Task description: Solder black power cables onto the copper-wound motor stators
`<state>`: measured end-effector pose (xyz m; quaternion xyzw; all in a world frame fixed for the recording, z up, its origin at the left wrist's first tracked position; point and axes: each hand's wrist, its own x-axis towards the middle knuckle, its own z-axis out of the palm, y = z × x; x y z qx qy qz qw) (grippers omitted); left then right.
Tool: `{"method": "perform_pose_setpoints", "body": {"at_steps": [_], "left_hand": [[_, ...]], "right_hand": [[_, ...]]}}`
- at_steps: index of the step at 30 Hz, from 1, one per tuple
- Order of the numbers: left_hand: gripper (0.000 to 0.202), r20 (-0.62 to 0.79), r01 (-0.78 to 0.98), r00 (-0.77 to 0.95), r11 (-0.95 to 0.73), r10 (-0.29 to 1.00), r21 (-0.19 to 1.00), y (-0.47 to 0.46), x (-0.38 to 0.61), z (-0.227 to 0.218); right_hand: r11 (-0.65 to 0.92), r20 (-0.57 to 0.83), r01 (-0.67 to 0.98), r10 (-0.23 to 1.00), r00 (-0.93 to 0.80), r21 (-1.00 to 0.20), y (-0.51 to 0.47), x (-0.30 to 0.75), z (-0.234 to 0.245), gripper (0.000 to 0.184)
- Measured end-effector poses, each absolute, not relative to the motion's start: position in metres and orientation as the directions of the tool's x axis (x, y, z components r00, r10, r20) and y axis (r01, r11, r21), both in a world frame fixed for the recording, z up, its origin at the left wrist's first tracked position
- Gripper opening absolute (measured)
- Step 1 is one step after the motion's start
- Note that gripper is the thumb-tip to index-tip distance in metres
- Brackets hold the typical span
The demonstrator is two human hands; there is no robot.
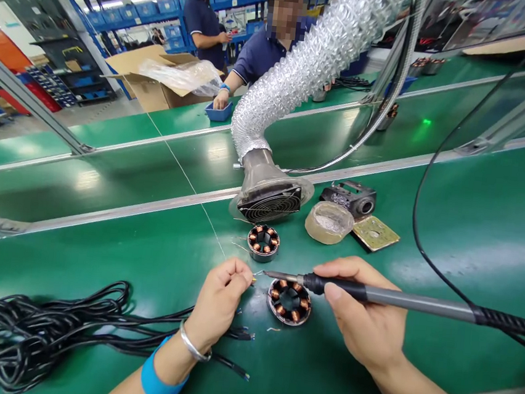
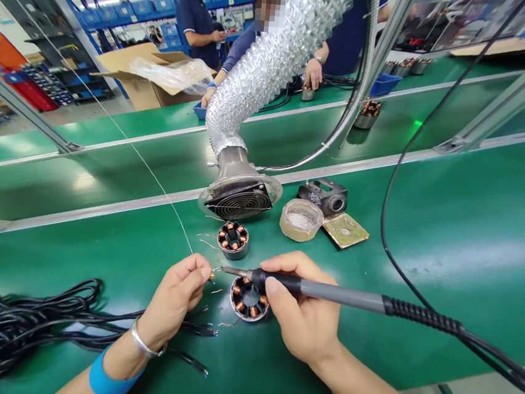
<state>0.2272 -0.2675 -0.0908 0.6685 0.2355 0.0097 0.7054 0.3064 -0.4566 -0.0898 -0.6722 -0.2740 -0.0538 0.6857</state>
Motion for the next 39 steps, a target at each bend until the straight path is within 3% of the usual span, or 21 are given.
{"method": "perform_pose_setpoints", "body": {"at_steps": [21, 27, 39], "left_hand": [[0.019, -0.279, 0.288, 0.914, 0.013, 0.296, 0.958, -0.266, 0.226, -0.096], [0.019, -0.277, 0.294, 0.911, -0.013, 0.305, 0.956, -0.266, 0.227, -0.097], [0.019, -0.271, 0.297, 0.917, -0.045, 0.294, 0.954, -0.266, 0.227, -0.096]], "right_hand": [[0.091, 0.405, 0.398, 0.308, 0.861, -0.913, -0.454, 0.305, -0.089, 0.009], [0.05, 0.545, 0.561, 0.321, 0.775, -0.827, -0.453, 0.305, -0.086, 0.013], [0.118, 0.754, 0.78, 0.377, 0.538, -0.615, -0.445, 0.293, -0.067, 0.027]]}}
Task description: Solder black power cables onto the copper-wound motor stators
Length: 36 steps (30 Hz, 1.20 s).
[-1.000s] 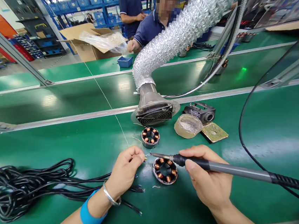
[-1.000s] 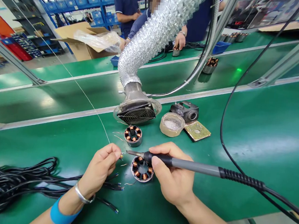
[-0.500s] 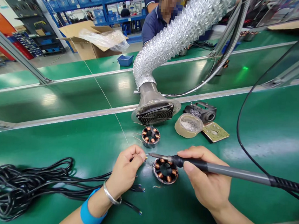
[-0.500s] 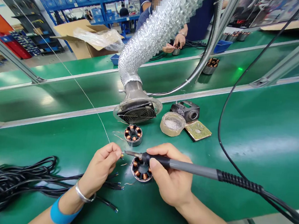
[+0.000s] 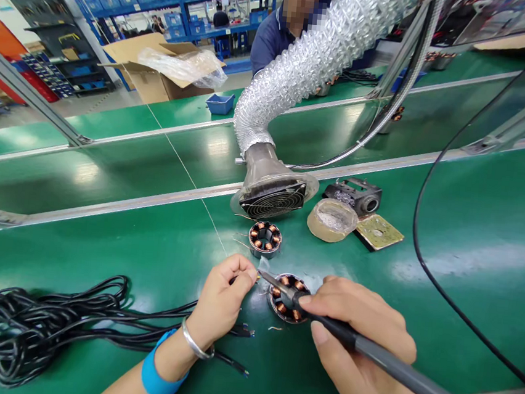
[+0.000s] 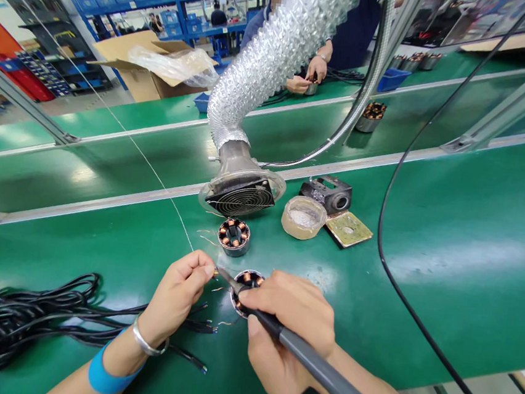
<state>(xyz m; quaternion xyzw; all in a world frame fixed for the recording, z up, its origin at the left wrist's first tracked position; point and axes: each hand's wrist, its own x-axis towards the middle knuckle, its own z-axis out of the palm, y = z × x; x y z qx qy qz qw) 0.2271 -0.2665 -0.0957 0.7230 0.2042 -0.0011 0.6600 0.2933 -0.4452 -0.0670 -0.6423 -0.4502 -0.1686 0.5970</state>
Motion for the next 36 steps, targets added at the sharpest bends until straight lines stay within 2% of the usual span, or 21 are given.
{"method": "perform_pose_setpoints", "body": {"at_steps": [4, 15, 27, 31, 34, 36], "left_hand": [[0.021, -0.271, 0.3, 0.916, -0.055, 0.296, 0.952, -0.267, 0.226, -0.095], [0.022, -0.268, 0.3, 0.911, -0.06, 0.313, 0.952, -0.268, 0.227, -0.093], [0.02, -0.281, 0.311, 0.911, -0.056, 0.302, 0.949, -0.268, 0.226, -0.093], [0.021, -0.289, 0.309, 0.922, -0.039, 0.258, 0.95, -0.266, 0.227, -0.092], [0.026, -0.3, 0.308, 0.939, -0.028, 0.168, 0.951, -0.262, 0.225, -0.089], [0.029, -0.295, 0.299, 0.95, -0.033, 0.1, 0.954, -0.26, 0.222, -0.088]], "right_hand": [[0.126, 0.783, 0.818, 0.399, 0.477, -0.562, -0.446, 0.293, -0.072, 0.028], [0.163, 0.789, 0.789, 0.313, 0.528, -0.592, -0.451, 0.292, -0.077, 0.03], [0.135, 0.773, 0.786, 0.344, 0.534, -0.603, -0.451, 0.294, -0.074, 0.035], [0.134, 0.785, 0.799, 0.341, 0.518, -0.586, -0.452, 0.298, -0.077, 0.034], [0.141, 0.771, 0.806, 0.422, 0.477, -0.575, -0.446, 0.304, -0.082, 0.045], [0.101, 0.75, 0.817, 0.473, 0.463, -0.568, -0.437, 0.306, -0.084, 0.044]]}}
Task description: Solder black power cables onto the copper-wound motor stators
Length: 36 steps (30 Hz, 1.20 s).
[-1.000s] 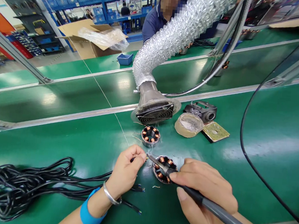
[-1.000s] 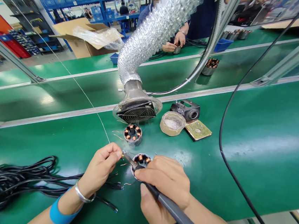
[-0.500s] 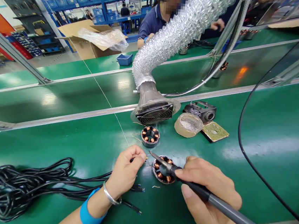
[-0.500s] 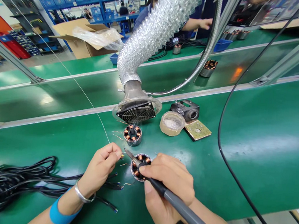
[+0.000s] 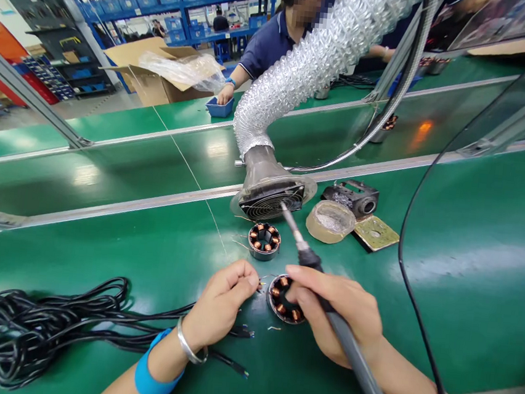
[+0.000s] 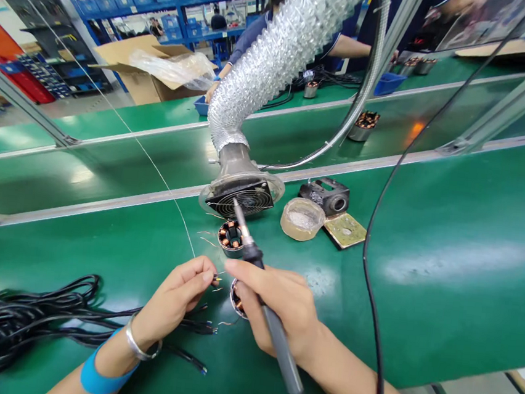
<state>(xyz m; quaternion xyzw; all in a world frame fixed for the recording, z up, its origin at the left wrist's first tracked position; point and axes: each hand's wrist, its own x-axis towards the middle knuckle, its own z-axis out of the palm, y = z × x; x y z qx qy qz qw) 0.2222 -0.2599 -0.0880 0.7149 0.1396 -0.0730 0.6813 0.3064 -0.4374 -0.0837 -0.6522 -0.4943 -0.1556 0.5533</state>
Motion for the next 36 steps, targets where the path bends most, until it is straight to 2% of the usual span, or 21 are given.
{"method": "perform_pose_setpoints", "body": {"at_steps": [5, 9, 13, 15, 18, 21, 23, 29, 32, 34, 36], "left_hand": [[0.036, -0.255, 0.256, 0.967, -0.093, 0.032, 0.962, -0.256, 0.217, -0.088], [0.035, -0.186, 0.186, 0.982, -0.259, 0.024, 0.948, -0.255, 0.217, -0.08], [0.028, -0.093, 0.107, 0.994, -0.458, 0.053, 0.883, -0.253, 0.216, -0.07], [0.029, -0.136, 0.151, 0.989, -0.389, 0.065, 0.909, -0.253, 0.217, -0.07], [0.035, -0.296, 0.303, 0.952, -0.097, 0.076, 0.948, -0.256, 0.22, -0.077], [0.037, -0.411, 0.395, 0.905, 0.149, 0.106, 0.907, -0.261, 0.224, -0.084], [0.034, -0.444, 0.411, 0.886, 0.215, 0.134, 0.886, -0.264, 0.225, -0.086], [0.028, -0.412, 0.384, 0.881, 0.156, 0.231, 0.91, -0.27, 0.222, -0.09], [0.026, -0.367, 0.359, 0.887, 0.083, 0.279, 0.93, -0.271, 0.219, -0.093], [0.025, -0.345, 0.351, 0.888, 0.035, 0.303, 0.936, -0.273, 0.218, -0.094], [0.025, -0.322, 0.344, 0.89, -0.01, 0.324, 0.939, -0.275, 0.217, -0.093]], "right_hand": [[0.064, 0.72, 0.85, 0.567, 0.4, -0.523, -0.417, 0.306, -0.086, 0.024], [0.07, 0.746, 0.858, 0.534, 0.398, -0.509, -0.416, 0.305, -0.088, 0.023], [0.105, 0.748, 0.842, 0.525, 0.406, -0.53, -0.421, 0.306, -0.092, 0.025], [0.115, 0.74, 0.835, 0.539, 0.402, -0.538, -0.422, 0.306, -0.094, 0.026], [0.109, 0.742, 0.843, 0.542, 0.393, -0.526, -0.421, 0.307, -0.096, 0.026], [0.085, 0.755, 0.858, 0.524, 0.393, -0.506, -0.42, 0.306, -0.096, 0.027], [0.04, 0.749, 0.852, 0.5, 0.435, -0.522, -0.422, 0.305, -0.095, 0.026], [-0.028, 0.615, 0.749, 0.551, 0.564, -0.662, -0.424, 0.296, -0.096, 0.024], [-0.054, 0.58, 0.707, 0.53, 0.619, -0.705, -0.423, 0.296, -0.099, 0.021], [-0.051, 0.623, 0.745, 0.512, 0.592, -0.666, -0.424, 0.298, -0.101, 0.021], [-0.027, 0.688, 0.817, 0.525, 0.502, -0.576, -0.425, 0.301, -0.102, 0.024]]}}
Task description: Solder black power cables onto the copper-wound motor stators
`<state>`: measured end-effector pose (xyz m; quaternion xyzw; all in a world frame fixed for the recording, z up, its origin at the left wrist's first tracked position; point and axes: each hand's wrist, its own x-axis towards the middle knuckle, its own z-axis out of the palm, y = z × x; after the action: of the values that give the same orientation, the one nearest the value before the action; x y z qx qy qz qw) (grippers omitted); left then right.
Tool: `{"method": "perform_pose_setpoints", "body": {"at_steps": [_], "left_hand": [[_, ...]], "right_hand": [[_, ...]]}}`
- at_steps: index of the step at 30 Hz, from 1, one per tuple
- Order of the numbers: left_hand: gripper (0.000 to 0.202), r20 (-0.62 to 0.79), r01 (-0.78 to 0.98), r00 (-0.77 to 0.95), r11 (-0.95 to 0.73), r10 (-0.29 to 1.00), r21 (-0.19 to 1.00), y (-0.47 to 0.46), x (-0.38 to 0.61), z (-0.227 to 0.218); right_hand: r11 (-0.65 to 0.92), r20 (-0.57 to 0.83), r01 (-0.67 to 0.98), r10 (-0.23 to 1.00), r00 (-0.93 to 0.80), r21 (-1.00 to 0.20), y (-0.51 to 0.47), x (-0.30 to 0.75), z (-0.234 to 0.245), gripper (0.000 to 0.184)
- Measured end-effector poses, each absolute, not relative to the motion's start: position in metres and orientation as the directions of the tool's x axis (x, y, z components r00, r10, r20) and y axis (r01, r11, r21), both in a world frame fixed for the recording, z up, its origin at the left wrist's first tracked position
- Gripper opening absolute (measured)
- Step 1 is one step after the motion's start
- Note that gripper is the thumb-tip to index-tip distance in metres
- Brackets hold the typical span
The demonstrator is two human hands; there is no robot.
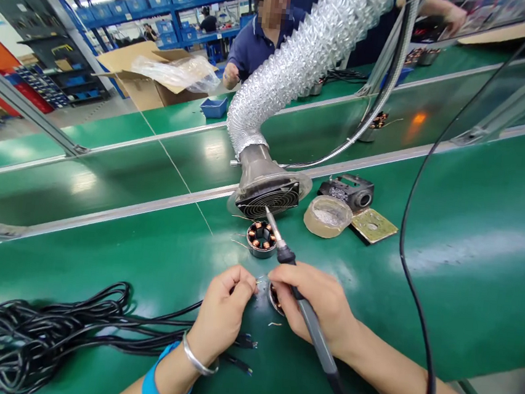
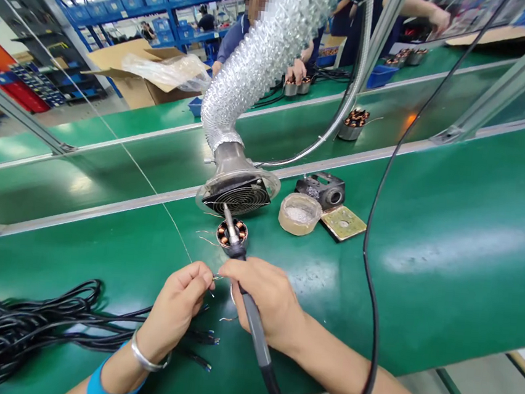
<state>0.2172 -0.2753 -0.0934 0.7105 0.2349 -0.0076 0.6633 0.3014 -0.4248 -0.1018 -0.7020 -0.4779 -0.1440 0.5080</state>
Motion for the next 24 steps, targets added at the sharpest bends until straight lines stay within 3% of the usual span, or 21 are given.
{"method": "perform_pose_setpoints", "body": {"at_steps": [3, 8, 15, 19, 24], "left_hand": [[0.026, -0.286, 0.33, 0.893, -0.073, 0.348, 0.941, -0.278, 0.217, -0.093], [0.027, -0.245, 0.318, 0.896, -0.152, 0.369, 0.936, -0.28, 0.215, -0.094], [0.028, -0.143, 0.254, 0.927, -0.299, 0.347, 0.92, -0.282, 0.218, -0.086], [0.027, -0.164, 0.263, 0.941, -0.332, 0.297, 0.906, -0.279, 0.219, -0.087], [0.029, -0.164, 0.255, 0.948, -0.342, 0.273, 0.904, -0.275, 0.22, -0.091]], "right_hand": [[0.019, 0.729, 0.868, 0.553, 0.404, -0.496, -0.427, 0.306, -0.102, 0.026], [0.022, 0.708, 0.836, 0.545, 0.45, -0.548, -0.432, 0.309, -0.097, 0.024], [0.031, 0.678, 0.746, 0.444, 0.586, -0.665, -0.455, 0.298, -0.084, 0.047], [0.086, 0.661, 0.681, 0.355, 0.661, -0.727, -0.467, 0.292, -0.084, 0.033], [0.08, 0.602, 0.62, 0.364, 0.711, -0.78, -0.47, 0.292, -0.088, 0.022]]}}
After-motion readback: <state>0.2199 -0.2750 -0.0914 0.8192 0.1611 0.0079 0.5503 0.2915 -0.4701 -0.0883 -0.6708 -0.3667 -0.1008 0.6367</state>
